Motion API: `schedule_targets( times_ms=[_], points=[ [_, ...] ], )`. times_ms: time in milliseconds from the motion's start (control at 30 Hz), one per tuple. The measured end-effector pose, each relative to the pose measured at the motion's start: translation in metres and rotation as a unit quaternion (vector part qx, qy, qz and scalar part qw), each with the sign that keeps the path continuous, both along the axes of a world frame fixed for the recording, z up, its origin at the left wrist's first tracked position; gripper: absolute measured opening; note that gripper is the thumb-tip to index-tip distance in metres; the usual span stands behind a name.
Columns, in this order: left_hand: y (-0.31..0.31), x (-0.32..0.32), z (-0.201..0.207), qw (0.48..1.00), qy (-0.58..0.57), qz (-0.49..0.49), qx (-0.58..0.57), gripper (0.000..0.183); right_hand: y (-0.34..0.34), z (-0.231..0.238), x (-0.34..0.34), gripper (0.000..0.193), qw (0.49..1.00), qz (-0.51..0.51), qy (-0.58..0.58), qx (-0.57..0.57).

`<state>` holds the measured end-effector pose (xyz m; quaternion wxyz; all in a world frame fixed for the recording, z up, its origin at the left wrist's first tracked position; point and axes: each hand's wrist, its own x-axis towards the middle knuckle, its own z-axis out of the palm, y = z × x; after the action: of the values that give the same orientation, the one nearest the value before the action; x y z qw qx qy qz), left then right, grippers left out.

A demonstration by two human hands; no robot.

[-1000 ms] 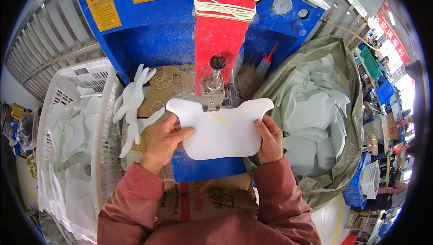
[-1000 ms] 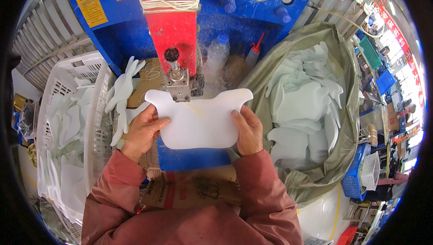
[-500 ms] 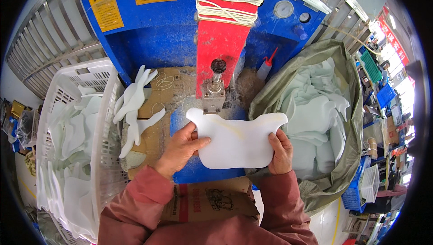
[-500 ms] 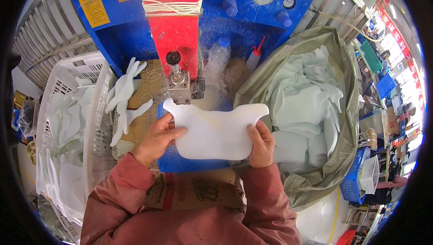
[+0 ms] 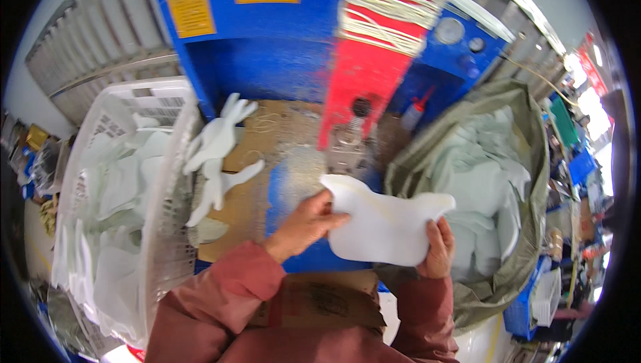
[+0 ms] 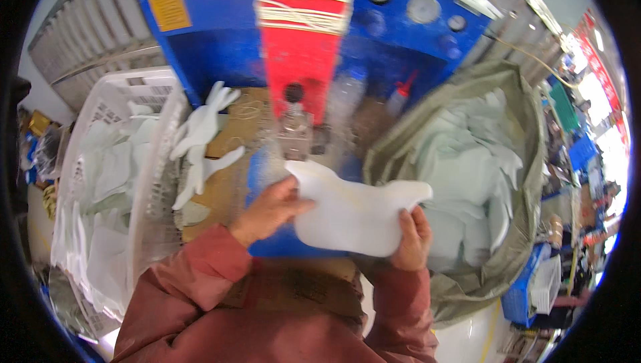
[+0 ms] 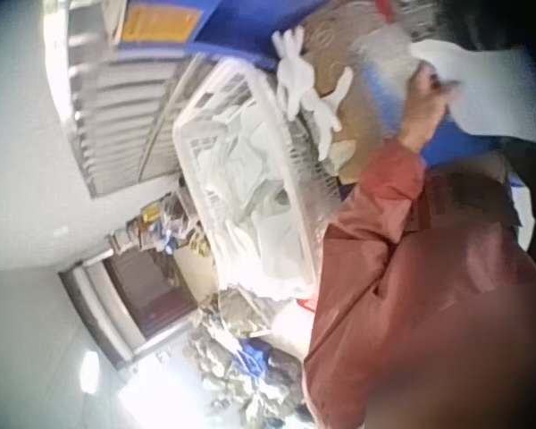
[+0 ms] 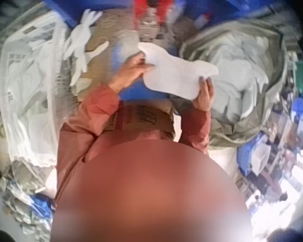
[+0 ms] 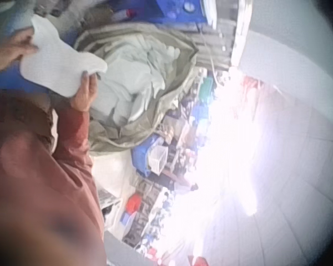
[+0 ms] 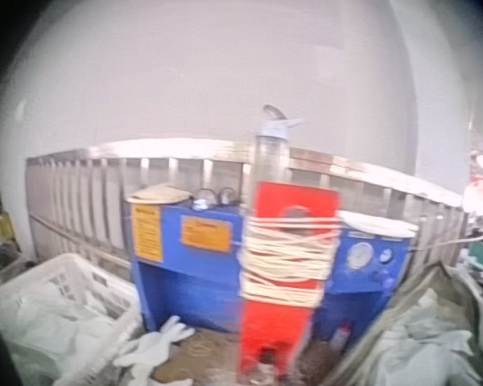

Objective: The person repeatedly picks white fabric mask blanks from a sack, places them under a press on a blue and red sewing machine, and folds the edges before pressing. Finished masks are placed into a white basket. The cycle repeats throughout the clip.

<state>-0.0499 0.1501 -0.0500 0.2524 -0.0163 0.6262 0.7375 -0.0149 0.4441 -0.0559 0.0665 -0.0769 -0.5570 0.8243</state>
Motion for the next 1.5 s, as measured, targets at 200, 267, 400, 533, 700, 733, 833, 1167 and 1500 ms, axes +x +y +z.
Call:
schedule_targets(
  times_ms=[200, 267, 400, 533, 700, 733, 833, 1167, 1500],
  points=[
    [-0.052, 0.050, -0.006, 0.996, 0.025, -0.078, 0.042, 0.045, -0.023, -0.016, 0.023, 0.025, 0.999, 0.031, -0.023, 0.015],
    [-0.096, 0.073, -0.006, 0.995, -0.089, -0.026, 0.029, 0.053, -0.037, -0.034, 0.033, 0.024, 0.998, 0.047, -0.040, -0.020],
    [-0.164, 0.092, -0.020, 0.915, 0.063, 0.161, -0.366, 0.056, -0.071, -0.081, 0.037, 0.027, 0.992, 0.091, -0.090, -0.019],
    [-0.172, 0.073, -0.062, 0.660, 0.335, 0.199, -0.643, 0.051, -0.078, -0.102, 0.034, 0.024, 0.915, 0.130, -0.091, 0.370],
    [-0.185, 0.052, -0.089, 0.677, 0.356, 0.206, -0.611, 0.040, -0.058, -0.078, 0.044, 0.020, 0.867, 0.098, -0.033, 0.487],
    [-0.193, 0.049, -0.085, 0.675, 0.370, 0.217, -0.600, 0.037, -0.057, -0.071, 0.047, 0.019, 0.862, 0.096, -0.016, 0.497],
    [-0.219, 0.031, -0.056, 0.701, 0.377, 0.281, -0.536, 0.028, -0.059, -0.050, 0.053, 0.019, 0.809, 0.070, 0.109, 0.574],
    [-0.257, 0.033, 0.070, 0.833, 0.270, 0.375, -0.304, 0.027, -0.097, -0.006, 0.048, 0.026, 0.855, 0.205, 0.031, 0.475],
    [-0.146, 0.121, 0.019, 0.951, 0.056, 0.289, 0.094, 0.029, -0.155, 0.040, 0.033, 0.063, 0.690, 0.252, 0.354, 0.579]
  ],
)
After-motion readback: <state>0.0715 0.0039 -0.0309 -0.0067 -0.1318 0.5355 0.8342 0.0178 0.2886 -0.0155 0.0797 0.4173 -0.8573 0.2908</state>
